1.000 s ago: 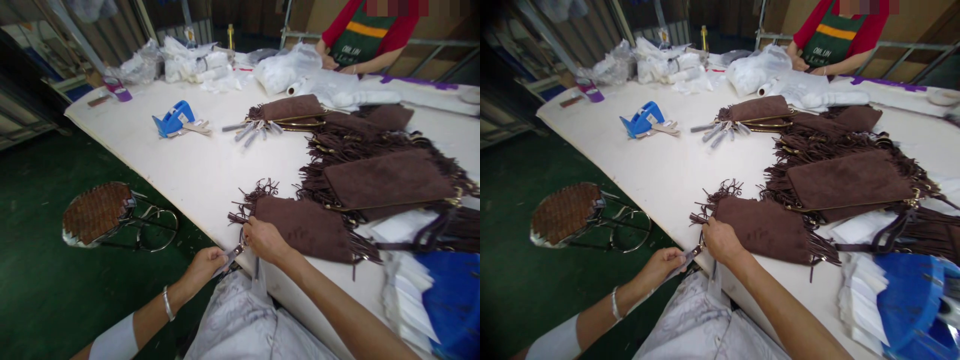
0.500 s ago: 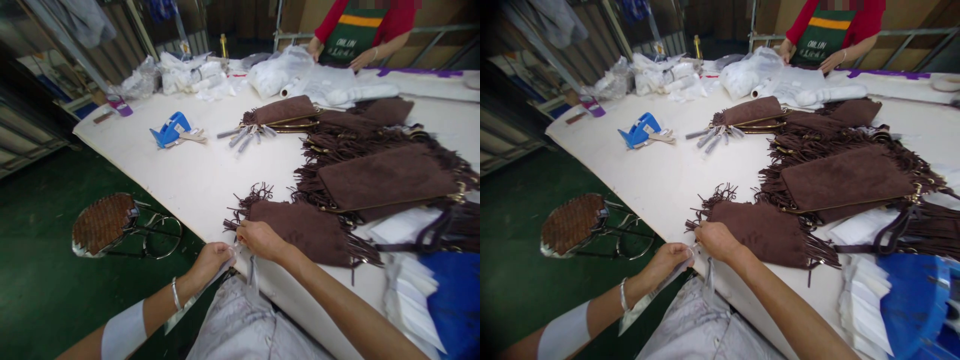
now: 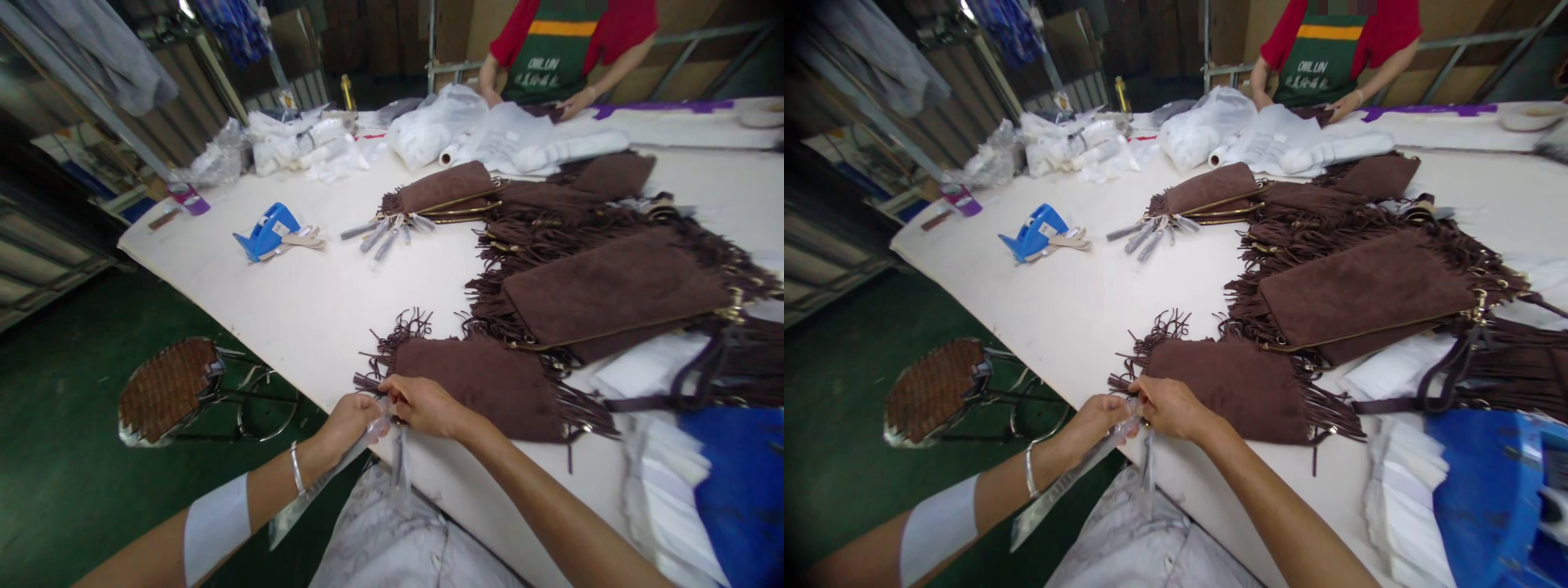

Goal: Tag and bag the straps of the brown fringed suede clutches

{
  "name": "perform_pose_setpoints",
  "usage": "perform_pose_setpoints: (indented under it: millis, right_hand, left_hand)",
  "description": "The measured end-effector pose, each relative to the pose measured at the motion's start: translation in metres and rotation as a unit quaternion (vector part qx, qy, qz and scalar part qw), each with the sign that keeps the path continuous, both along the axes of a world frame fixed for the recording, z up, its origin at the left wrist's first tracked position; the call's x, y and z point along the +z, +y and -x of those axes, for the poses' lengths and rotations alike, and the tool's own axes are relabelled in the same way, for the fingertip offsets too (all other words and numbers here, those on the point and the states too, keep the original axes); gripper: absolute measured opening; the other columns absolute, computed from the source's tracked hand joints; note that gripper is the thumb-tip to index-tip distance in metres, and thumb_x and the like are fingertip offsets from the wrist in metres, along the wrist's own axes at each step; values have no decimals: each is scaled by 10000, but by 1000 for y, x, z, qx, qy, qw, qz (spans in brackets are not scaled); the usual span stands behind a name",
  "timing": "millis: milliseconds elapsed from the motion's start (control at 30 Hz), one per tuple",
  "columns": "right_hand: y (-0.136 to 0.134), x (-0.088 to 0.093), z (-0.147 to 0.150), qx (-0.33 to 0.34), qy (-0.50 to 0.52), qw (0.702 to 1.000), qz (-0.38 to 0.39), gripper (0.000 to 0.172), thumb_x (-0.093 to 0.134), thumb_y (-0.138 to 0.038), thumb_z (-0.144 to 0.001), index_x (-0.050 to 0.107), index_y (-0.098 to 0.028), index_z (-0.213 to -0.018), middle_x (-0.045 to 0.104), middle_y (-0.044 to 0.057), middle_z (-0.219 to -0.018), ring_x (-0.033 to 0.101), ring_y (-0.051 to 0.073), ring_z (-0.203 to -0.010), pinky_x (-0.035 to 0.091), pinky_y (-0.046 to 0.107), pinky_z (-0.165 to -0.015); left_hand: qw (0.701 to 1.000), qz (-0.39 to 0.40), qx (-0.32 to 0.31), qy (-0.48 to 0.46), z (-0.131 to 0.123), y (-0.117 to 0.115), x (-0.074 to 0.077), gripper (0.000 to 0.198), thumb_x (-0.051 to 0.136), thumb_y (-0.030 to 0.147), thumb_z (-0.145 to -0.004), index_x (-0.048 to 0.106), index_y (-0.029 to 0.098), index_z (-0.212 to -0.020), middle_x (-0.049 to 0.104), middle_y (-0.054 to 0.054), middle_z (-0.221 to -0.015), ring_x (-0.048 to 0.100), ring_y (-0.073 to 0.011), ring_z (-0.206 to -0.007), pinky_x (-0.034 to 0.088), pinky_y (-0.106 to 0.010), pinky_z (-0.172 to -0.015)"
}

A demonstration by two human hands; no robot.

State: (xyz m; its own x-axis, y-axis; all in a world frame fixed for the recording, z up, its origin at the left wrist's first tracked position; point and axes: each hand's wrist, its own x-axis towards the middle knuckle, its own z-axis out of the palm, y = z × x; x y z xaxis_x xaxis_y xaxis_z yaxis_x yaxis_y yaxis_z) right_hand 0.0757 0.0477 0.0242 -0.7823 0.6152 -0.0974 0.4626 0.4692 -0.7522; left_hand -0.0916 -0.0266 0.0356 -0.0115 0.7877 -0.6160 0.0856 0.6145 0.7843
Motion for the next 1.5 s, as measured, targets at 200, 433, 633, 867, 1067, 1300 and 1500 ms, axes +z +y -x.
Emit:
perform_pose_setpoints:
  millis: [200,433,633,867,1067,1300,1500]
  right_hand:
    - [-7,-6,7,-56,-9,998,-16,339,480,-96,-829,572,-232,-1125,675,17,-1063,614,149,-951,398,225,-780]
    - [-14,2,13,-58,-68,990,-108,292,495,-118,-850,554,-176,-1129,658,83,-1015,578,195,-990,397,275,-842]
    - [-18,-4,12,-85,-61,989,-104,321,400,-74,-891,536,-174,-1163,646,81,-1063,566,171,-1012,388,258,-865]
    - [-22,-7,16,-76,-76,985,-135,343,428,-74,-878,527,-173,-1191,619,86,-1087,538,191,-1021,398,290,-888]
    - [-49,3,9,-170,-46,972,-153,340,410,-72,-889,516,-166,-1198,593,101,-1084,554,196,-1002,428,295,-866]
    - [-99,1,15,-294,17,953,70,141,461,-249,-910,592,-195,-915,686,38,-811,649,178,-746,426,234,-637]
    - [-98,-11,33,-345,45,926,147,150,458,-274,-878,580,-202,-829,689,21,-708,635,159,-627,403,217,-554]
  left_hand:
    - [999,9,-37,-22,-3,13,-9,340,620,439,-761,611,125,-630,640,-72,-595,532,-133,-494,361,-249,-501]
    - [996,77,-33,-40,10,10,-1,503,613,618,-750,609,132,-878,702,-113,-803,670,-221,-643,475,-295,-575]
    - [986,109,36,-117,33,-36,4,440,623,534,-802,566,133,-973,700,-170,-974,688,-267,-861,516,-385,-802]
    - [980,71,102,-155,21,-30,-5,336,755,376,-707,583,121,-844,705,-141,-816,688,-246,-744,528,-333,-686]
    - [982,53,109,-144,8,-9,-8,186,708,243,-667,567,126,-702,663,-94,-617,620,-178,-547,451,-260,-528]
    - [989,33,98,-109,5,-11,-16,131,680,199,-611,578,117,-602,597,-43,-503,507,-116,-426,374,-234,-458]
    - [992,13,89,-83,1,-13,-19,206,707,253,-605,552,132,-542,574,-40,-466,507,-138,-406,389,-256,-440]
